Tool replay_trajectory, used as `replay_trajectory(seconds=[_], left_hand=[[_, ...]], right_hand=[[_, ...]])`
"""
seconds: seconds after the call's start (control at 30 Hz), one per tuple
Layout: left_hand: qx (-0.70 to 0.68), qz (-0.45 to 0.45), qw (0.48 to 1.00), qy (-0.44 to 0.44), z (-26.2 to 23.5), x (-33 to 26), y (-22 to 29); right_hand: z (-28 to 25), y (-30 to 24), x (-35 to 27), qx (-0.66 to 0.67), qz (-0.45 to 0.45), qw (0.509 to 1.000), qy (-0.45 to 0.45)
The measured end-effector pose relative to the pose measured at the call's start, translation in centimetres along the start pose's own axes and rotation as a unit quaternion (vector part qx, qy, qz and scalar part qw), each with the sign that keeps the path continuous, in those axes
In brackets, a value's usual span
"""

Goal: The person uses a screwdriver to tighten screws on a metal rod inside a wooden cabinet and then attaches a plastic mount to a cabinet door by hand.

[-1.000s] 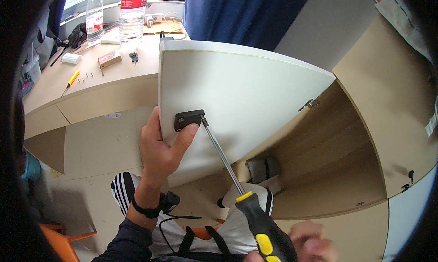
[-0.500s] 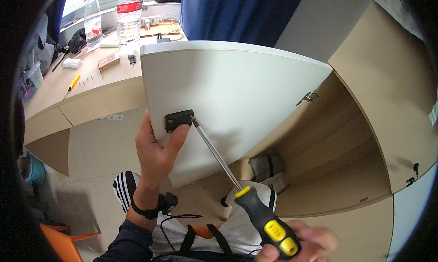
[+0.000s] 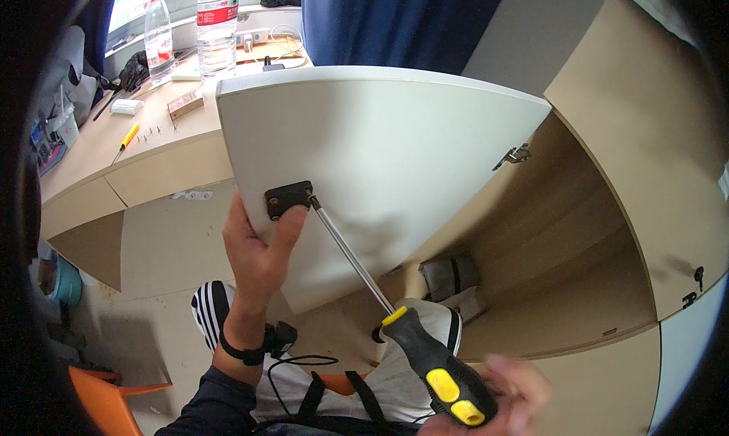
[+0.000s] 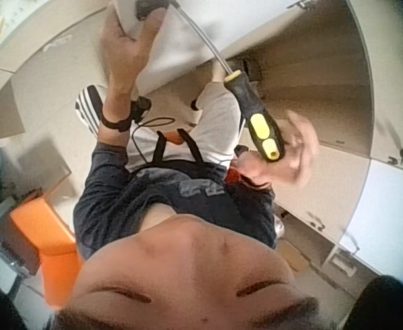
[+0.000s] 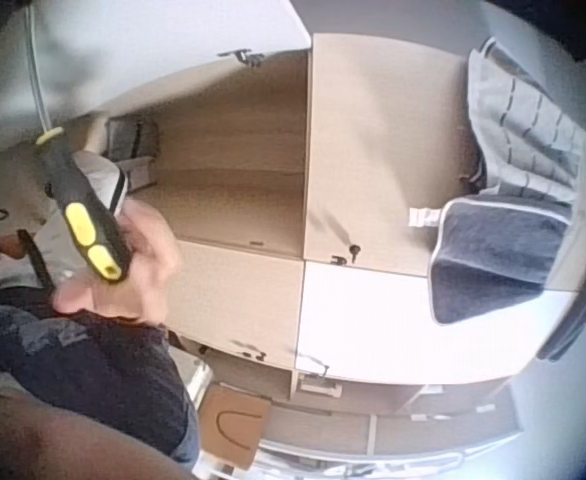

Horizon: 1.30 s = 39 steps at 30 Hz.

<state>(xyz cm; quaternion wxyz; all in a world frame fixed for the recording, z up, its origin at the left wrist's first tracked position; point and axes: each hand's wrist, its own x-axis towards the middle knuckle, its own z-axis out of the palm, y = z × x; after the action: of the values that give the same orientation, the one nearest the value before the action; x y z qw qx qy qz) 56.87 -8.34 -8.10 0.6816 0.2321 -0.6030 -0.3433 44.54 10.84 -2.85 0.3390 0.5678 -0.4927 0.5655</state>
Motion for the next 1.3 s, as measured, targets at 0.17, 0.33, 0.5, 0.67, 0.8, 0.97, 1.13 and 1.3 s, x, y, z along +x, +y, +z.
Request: replay_trajectory(seconds=[0.17,0.33,0.5,0.67,0.8,0.97,1.13,1.3], left_hand=[[-0.006,0.015,1.000,-0.003,0.4,0.5,-0.1],[-0.008,0.025,1.000,-0.002,0.3,0.4,-0.4],[-0.026,0.009,1.000,-0.002,0.4,0.4,-0.5],[-0.003,0.009,1.000,0.000,0.5,0.5,-0.2],[-0.144,0.061,0.980,0.125,2.1,0.7,0.2],[0.148,0.238,0.959,0.037,0.8,3.1,0.1],[0.218,0.268,0.939,0.002,0.2,3.5,0.1],[0.204,0.251,0.946,0.015,0.6,3.9,-0.1]], right_hand=[[-2.0,1.8,0.9,-0.014,-0.148,0.984,-0.095],[-2.6,2.0,1.7,0.029,-0.161,0.967,-0.197],[-1.1,2.0,0.5,-0.003,-0.146,0.986,-0.084],[-1.4,1.8,1.8,0.058,-0.148,0.974,-0.161],[-1.9,3.2,0.9,0.046,-0.161,0.975,-0.144],[0.7,2.9,0.9,0.081,-0.179,0.975,-0.101],[-0.5,2.2,1.2,0.073,-0.091,0.971,-0.207],[1.1,2.5,0.6,0.121,-0.142,0.973,-0.139]])
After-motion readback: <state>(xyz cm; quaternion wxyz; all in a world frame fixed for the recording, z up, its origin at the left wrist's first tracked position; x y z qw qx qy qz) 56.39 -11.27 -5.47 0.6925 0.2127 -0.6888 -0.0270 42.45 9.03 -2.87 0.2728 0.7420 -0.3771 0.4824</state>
